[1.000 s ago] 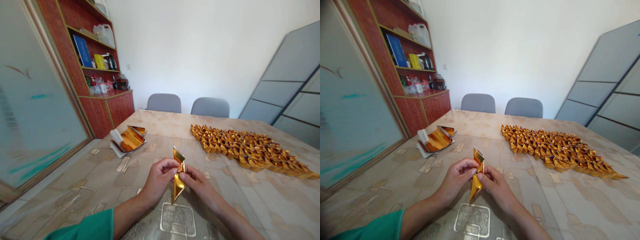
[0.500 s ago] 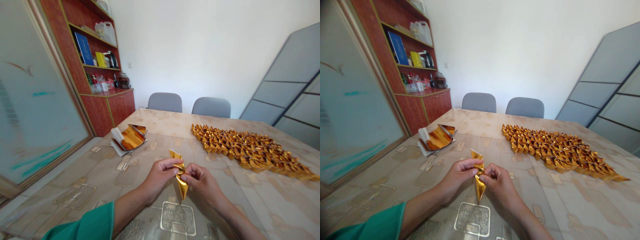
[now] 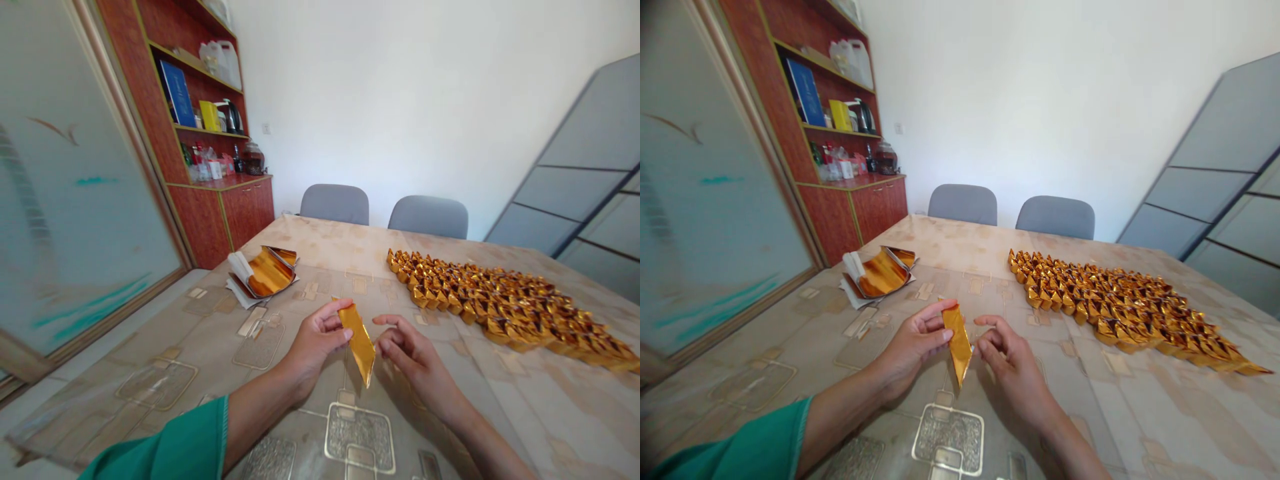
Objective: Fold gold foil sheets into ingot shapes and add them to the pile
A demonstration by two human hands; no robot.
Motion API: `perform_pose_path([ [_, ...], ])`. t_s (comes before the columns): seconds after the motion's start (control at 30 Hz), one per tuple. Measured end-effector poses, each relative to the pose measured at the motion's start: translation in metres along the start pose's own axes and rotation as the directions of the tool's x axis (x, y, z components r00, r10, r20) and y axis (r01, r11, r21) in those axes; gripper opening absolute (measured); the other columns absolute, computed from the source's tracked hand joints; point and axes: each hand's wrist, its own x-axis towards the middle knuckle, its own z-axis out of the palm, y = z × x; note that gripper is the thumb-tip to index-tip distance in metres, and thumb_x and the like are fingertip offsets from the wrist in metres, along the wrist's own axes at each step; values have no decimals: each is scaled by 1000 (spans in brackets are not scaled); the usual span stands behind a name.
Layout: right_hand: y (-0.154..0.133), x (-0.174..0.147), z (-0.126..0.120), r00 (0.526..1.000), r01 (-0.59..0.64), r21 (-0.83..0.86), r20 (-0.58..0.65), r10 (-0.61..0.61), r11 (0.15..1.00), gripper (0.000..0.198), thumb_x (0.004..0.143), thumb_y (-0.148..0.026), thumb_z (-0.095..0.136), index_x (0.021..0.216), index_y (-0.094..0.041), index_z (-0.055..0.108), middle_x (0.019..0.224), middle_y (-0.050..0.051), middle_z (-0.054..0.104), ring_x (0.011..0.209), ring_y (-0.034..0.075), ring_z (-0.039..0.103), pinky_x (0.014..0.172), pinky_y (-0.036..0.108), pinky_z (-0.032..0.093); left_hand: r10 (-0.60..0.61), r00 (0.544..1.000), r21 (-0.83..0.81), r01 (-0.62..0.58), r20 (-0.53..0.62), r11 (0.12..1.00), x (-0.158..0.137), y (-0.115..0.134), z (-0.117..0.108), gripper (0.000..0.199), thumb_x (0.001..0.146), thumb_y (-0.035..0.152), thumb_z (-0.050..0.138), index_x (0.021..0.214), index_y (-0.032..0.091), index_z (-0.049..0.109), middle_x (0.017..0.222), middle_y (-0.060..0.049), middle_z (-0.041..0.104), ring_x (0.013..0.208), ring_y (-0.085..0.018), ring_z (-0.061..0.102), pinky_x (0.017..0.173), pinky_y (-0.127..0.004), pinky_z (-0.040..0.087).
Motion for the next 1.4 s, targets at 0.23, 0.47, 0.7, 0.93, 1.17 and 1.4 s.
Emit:
perform_pose_path([
  [0.23, -5, 0, -4, 911, 400, -259, 215, -351, 879, 30, 89, -14, 60, 113, -31, 63, 99, 3, 68, 89, 20, 62, 78, 33, 50, -126, 991, -141, 132, 48, 981, -6, 6, 2, 108, 61, 11, 84, 150, 25, 25, 91, -4, 71, 76, -15, 67, 75, -27, 49],
  [0.47, -11, 1, -10, 864, 502, -388, 252, -435, 773, 19, 93, -21, 60, 101, -30, 74, 83, 4, 68, 78, 20, 59, 66, 31, 47, -153, 985, -90, 160, 77, 983, -5, 1, 1, 73, 58, 13, 85, 123, 18, 54, 83, -2, 70, 70, -12, 64, 70, -24, 46],
  [0.7, -8, 1, -17, 820, 572, -539, 373, -434, 618, 43, 92, -11, 55, 125, -37, 65, 95, 6, 67, 85, 21, 55, 70, 34, 45, -98, 995, -7, 99, 13, 995, -5, -1, 1, 63, 59, 17, 83, 117, 16, 59, 82, -2, 71, 70, -13, 64, 71, -25, 46],
  [0.93, -4, 3, -13, 807, 590, -535, 392, -441, 604, 20, 92, -20, 62, 104, -30, 74, 84, 4, 60, 80, 19, 52, 66, 30, 43, -33, 999, 72, 34, -14, 997, -6, -4, 2, 60, 59, 14, 81, 115, 14, 61, 75, -1, 71, 65, -12, 62, 67, -24, 45],
  [1.17, -7, 4, -9, 824, 564, -443, 361, -437, 696, 14, 92, -26, 63, 99, -31, 75, 82, 3, 57, 79, 19, 52, 67, 31, 41, -20, 1000, 99, 20, -3, 995, -6, -3, 3, 55, 61, 16, 80, 113, 13, 62, 76, -3, 72, 67, -13, 63, 66, -24, 44],
  [1.4, -2, -1, 13, 987, 152, -99, -40, -156, 983, 20, 88, -34, 66, 72, -22, 62, 74, -1, 55, 72, 16, 50, 67, 30, 38, 61, 998, 91, -63, 28, 994, -10, -2, 7, 45, 67, 16, 78, 109, 16, 63, 85, -3, 75, 75, -14, 66, 70, -23, 46],
])
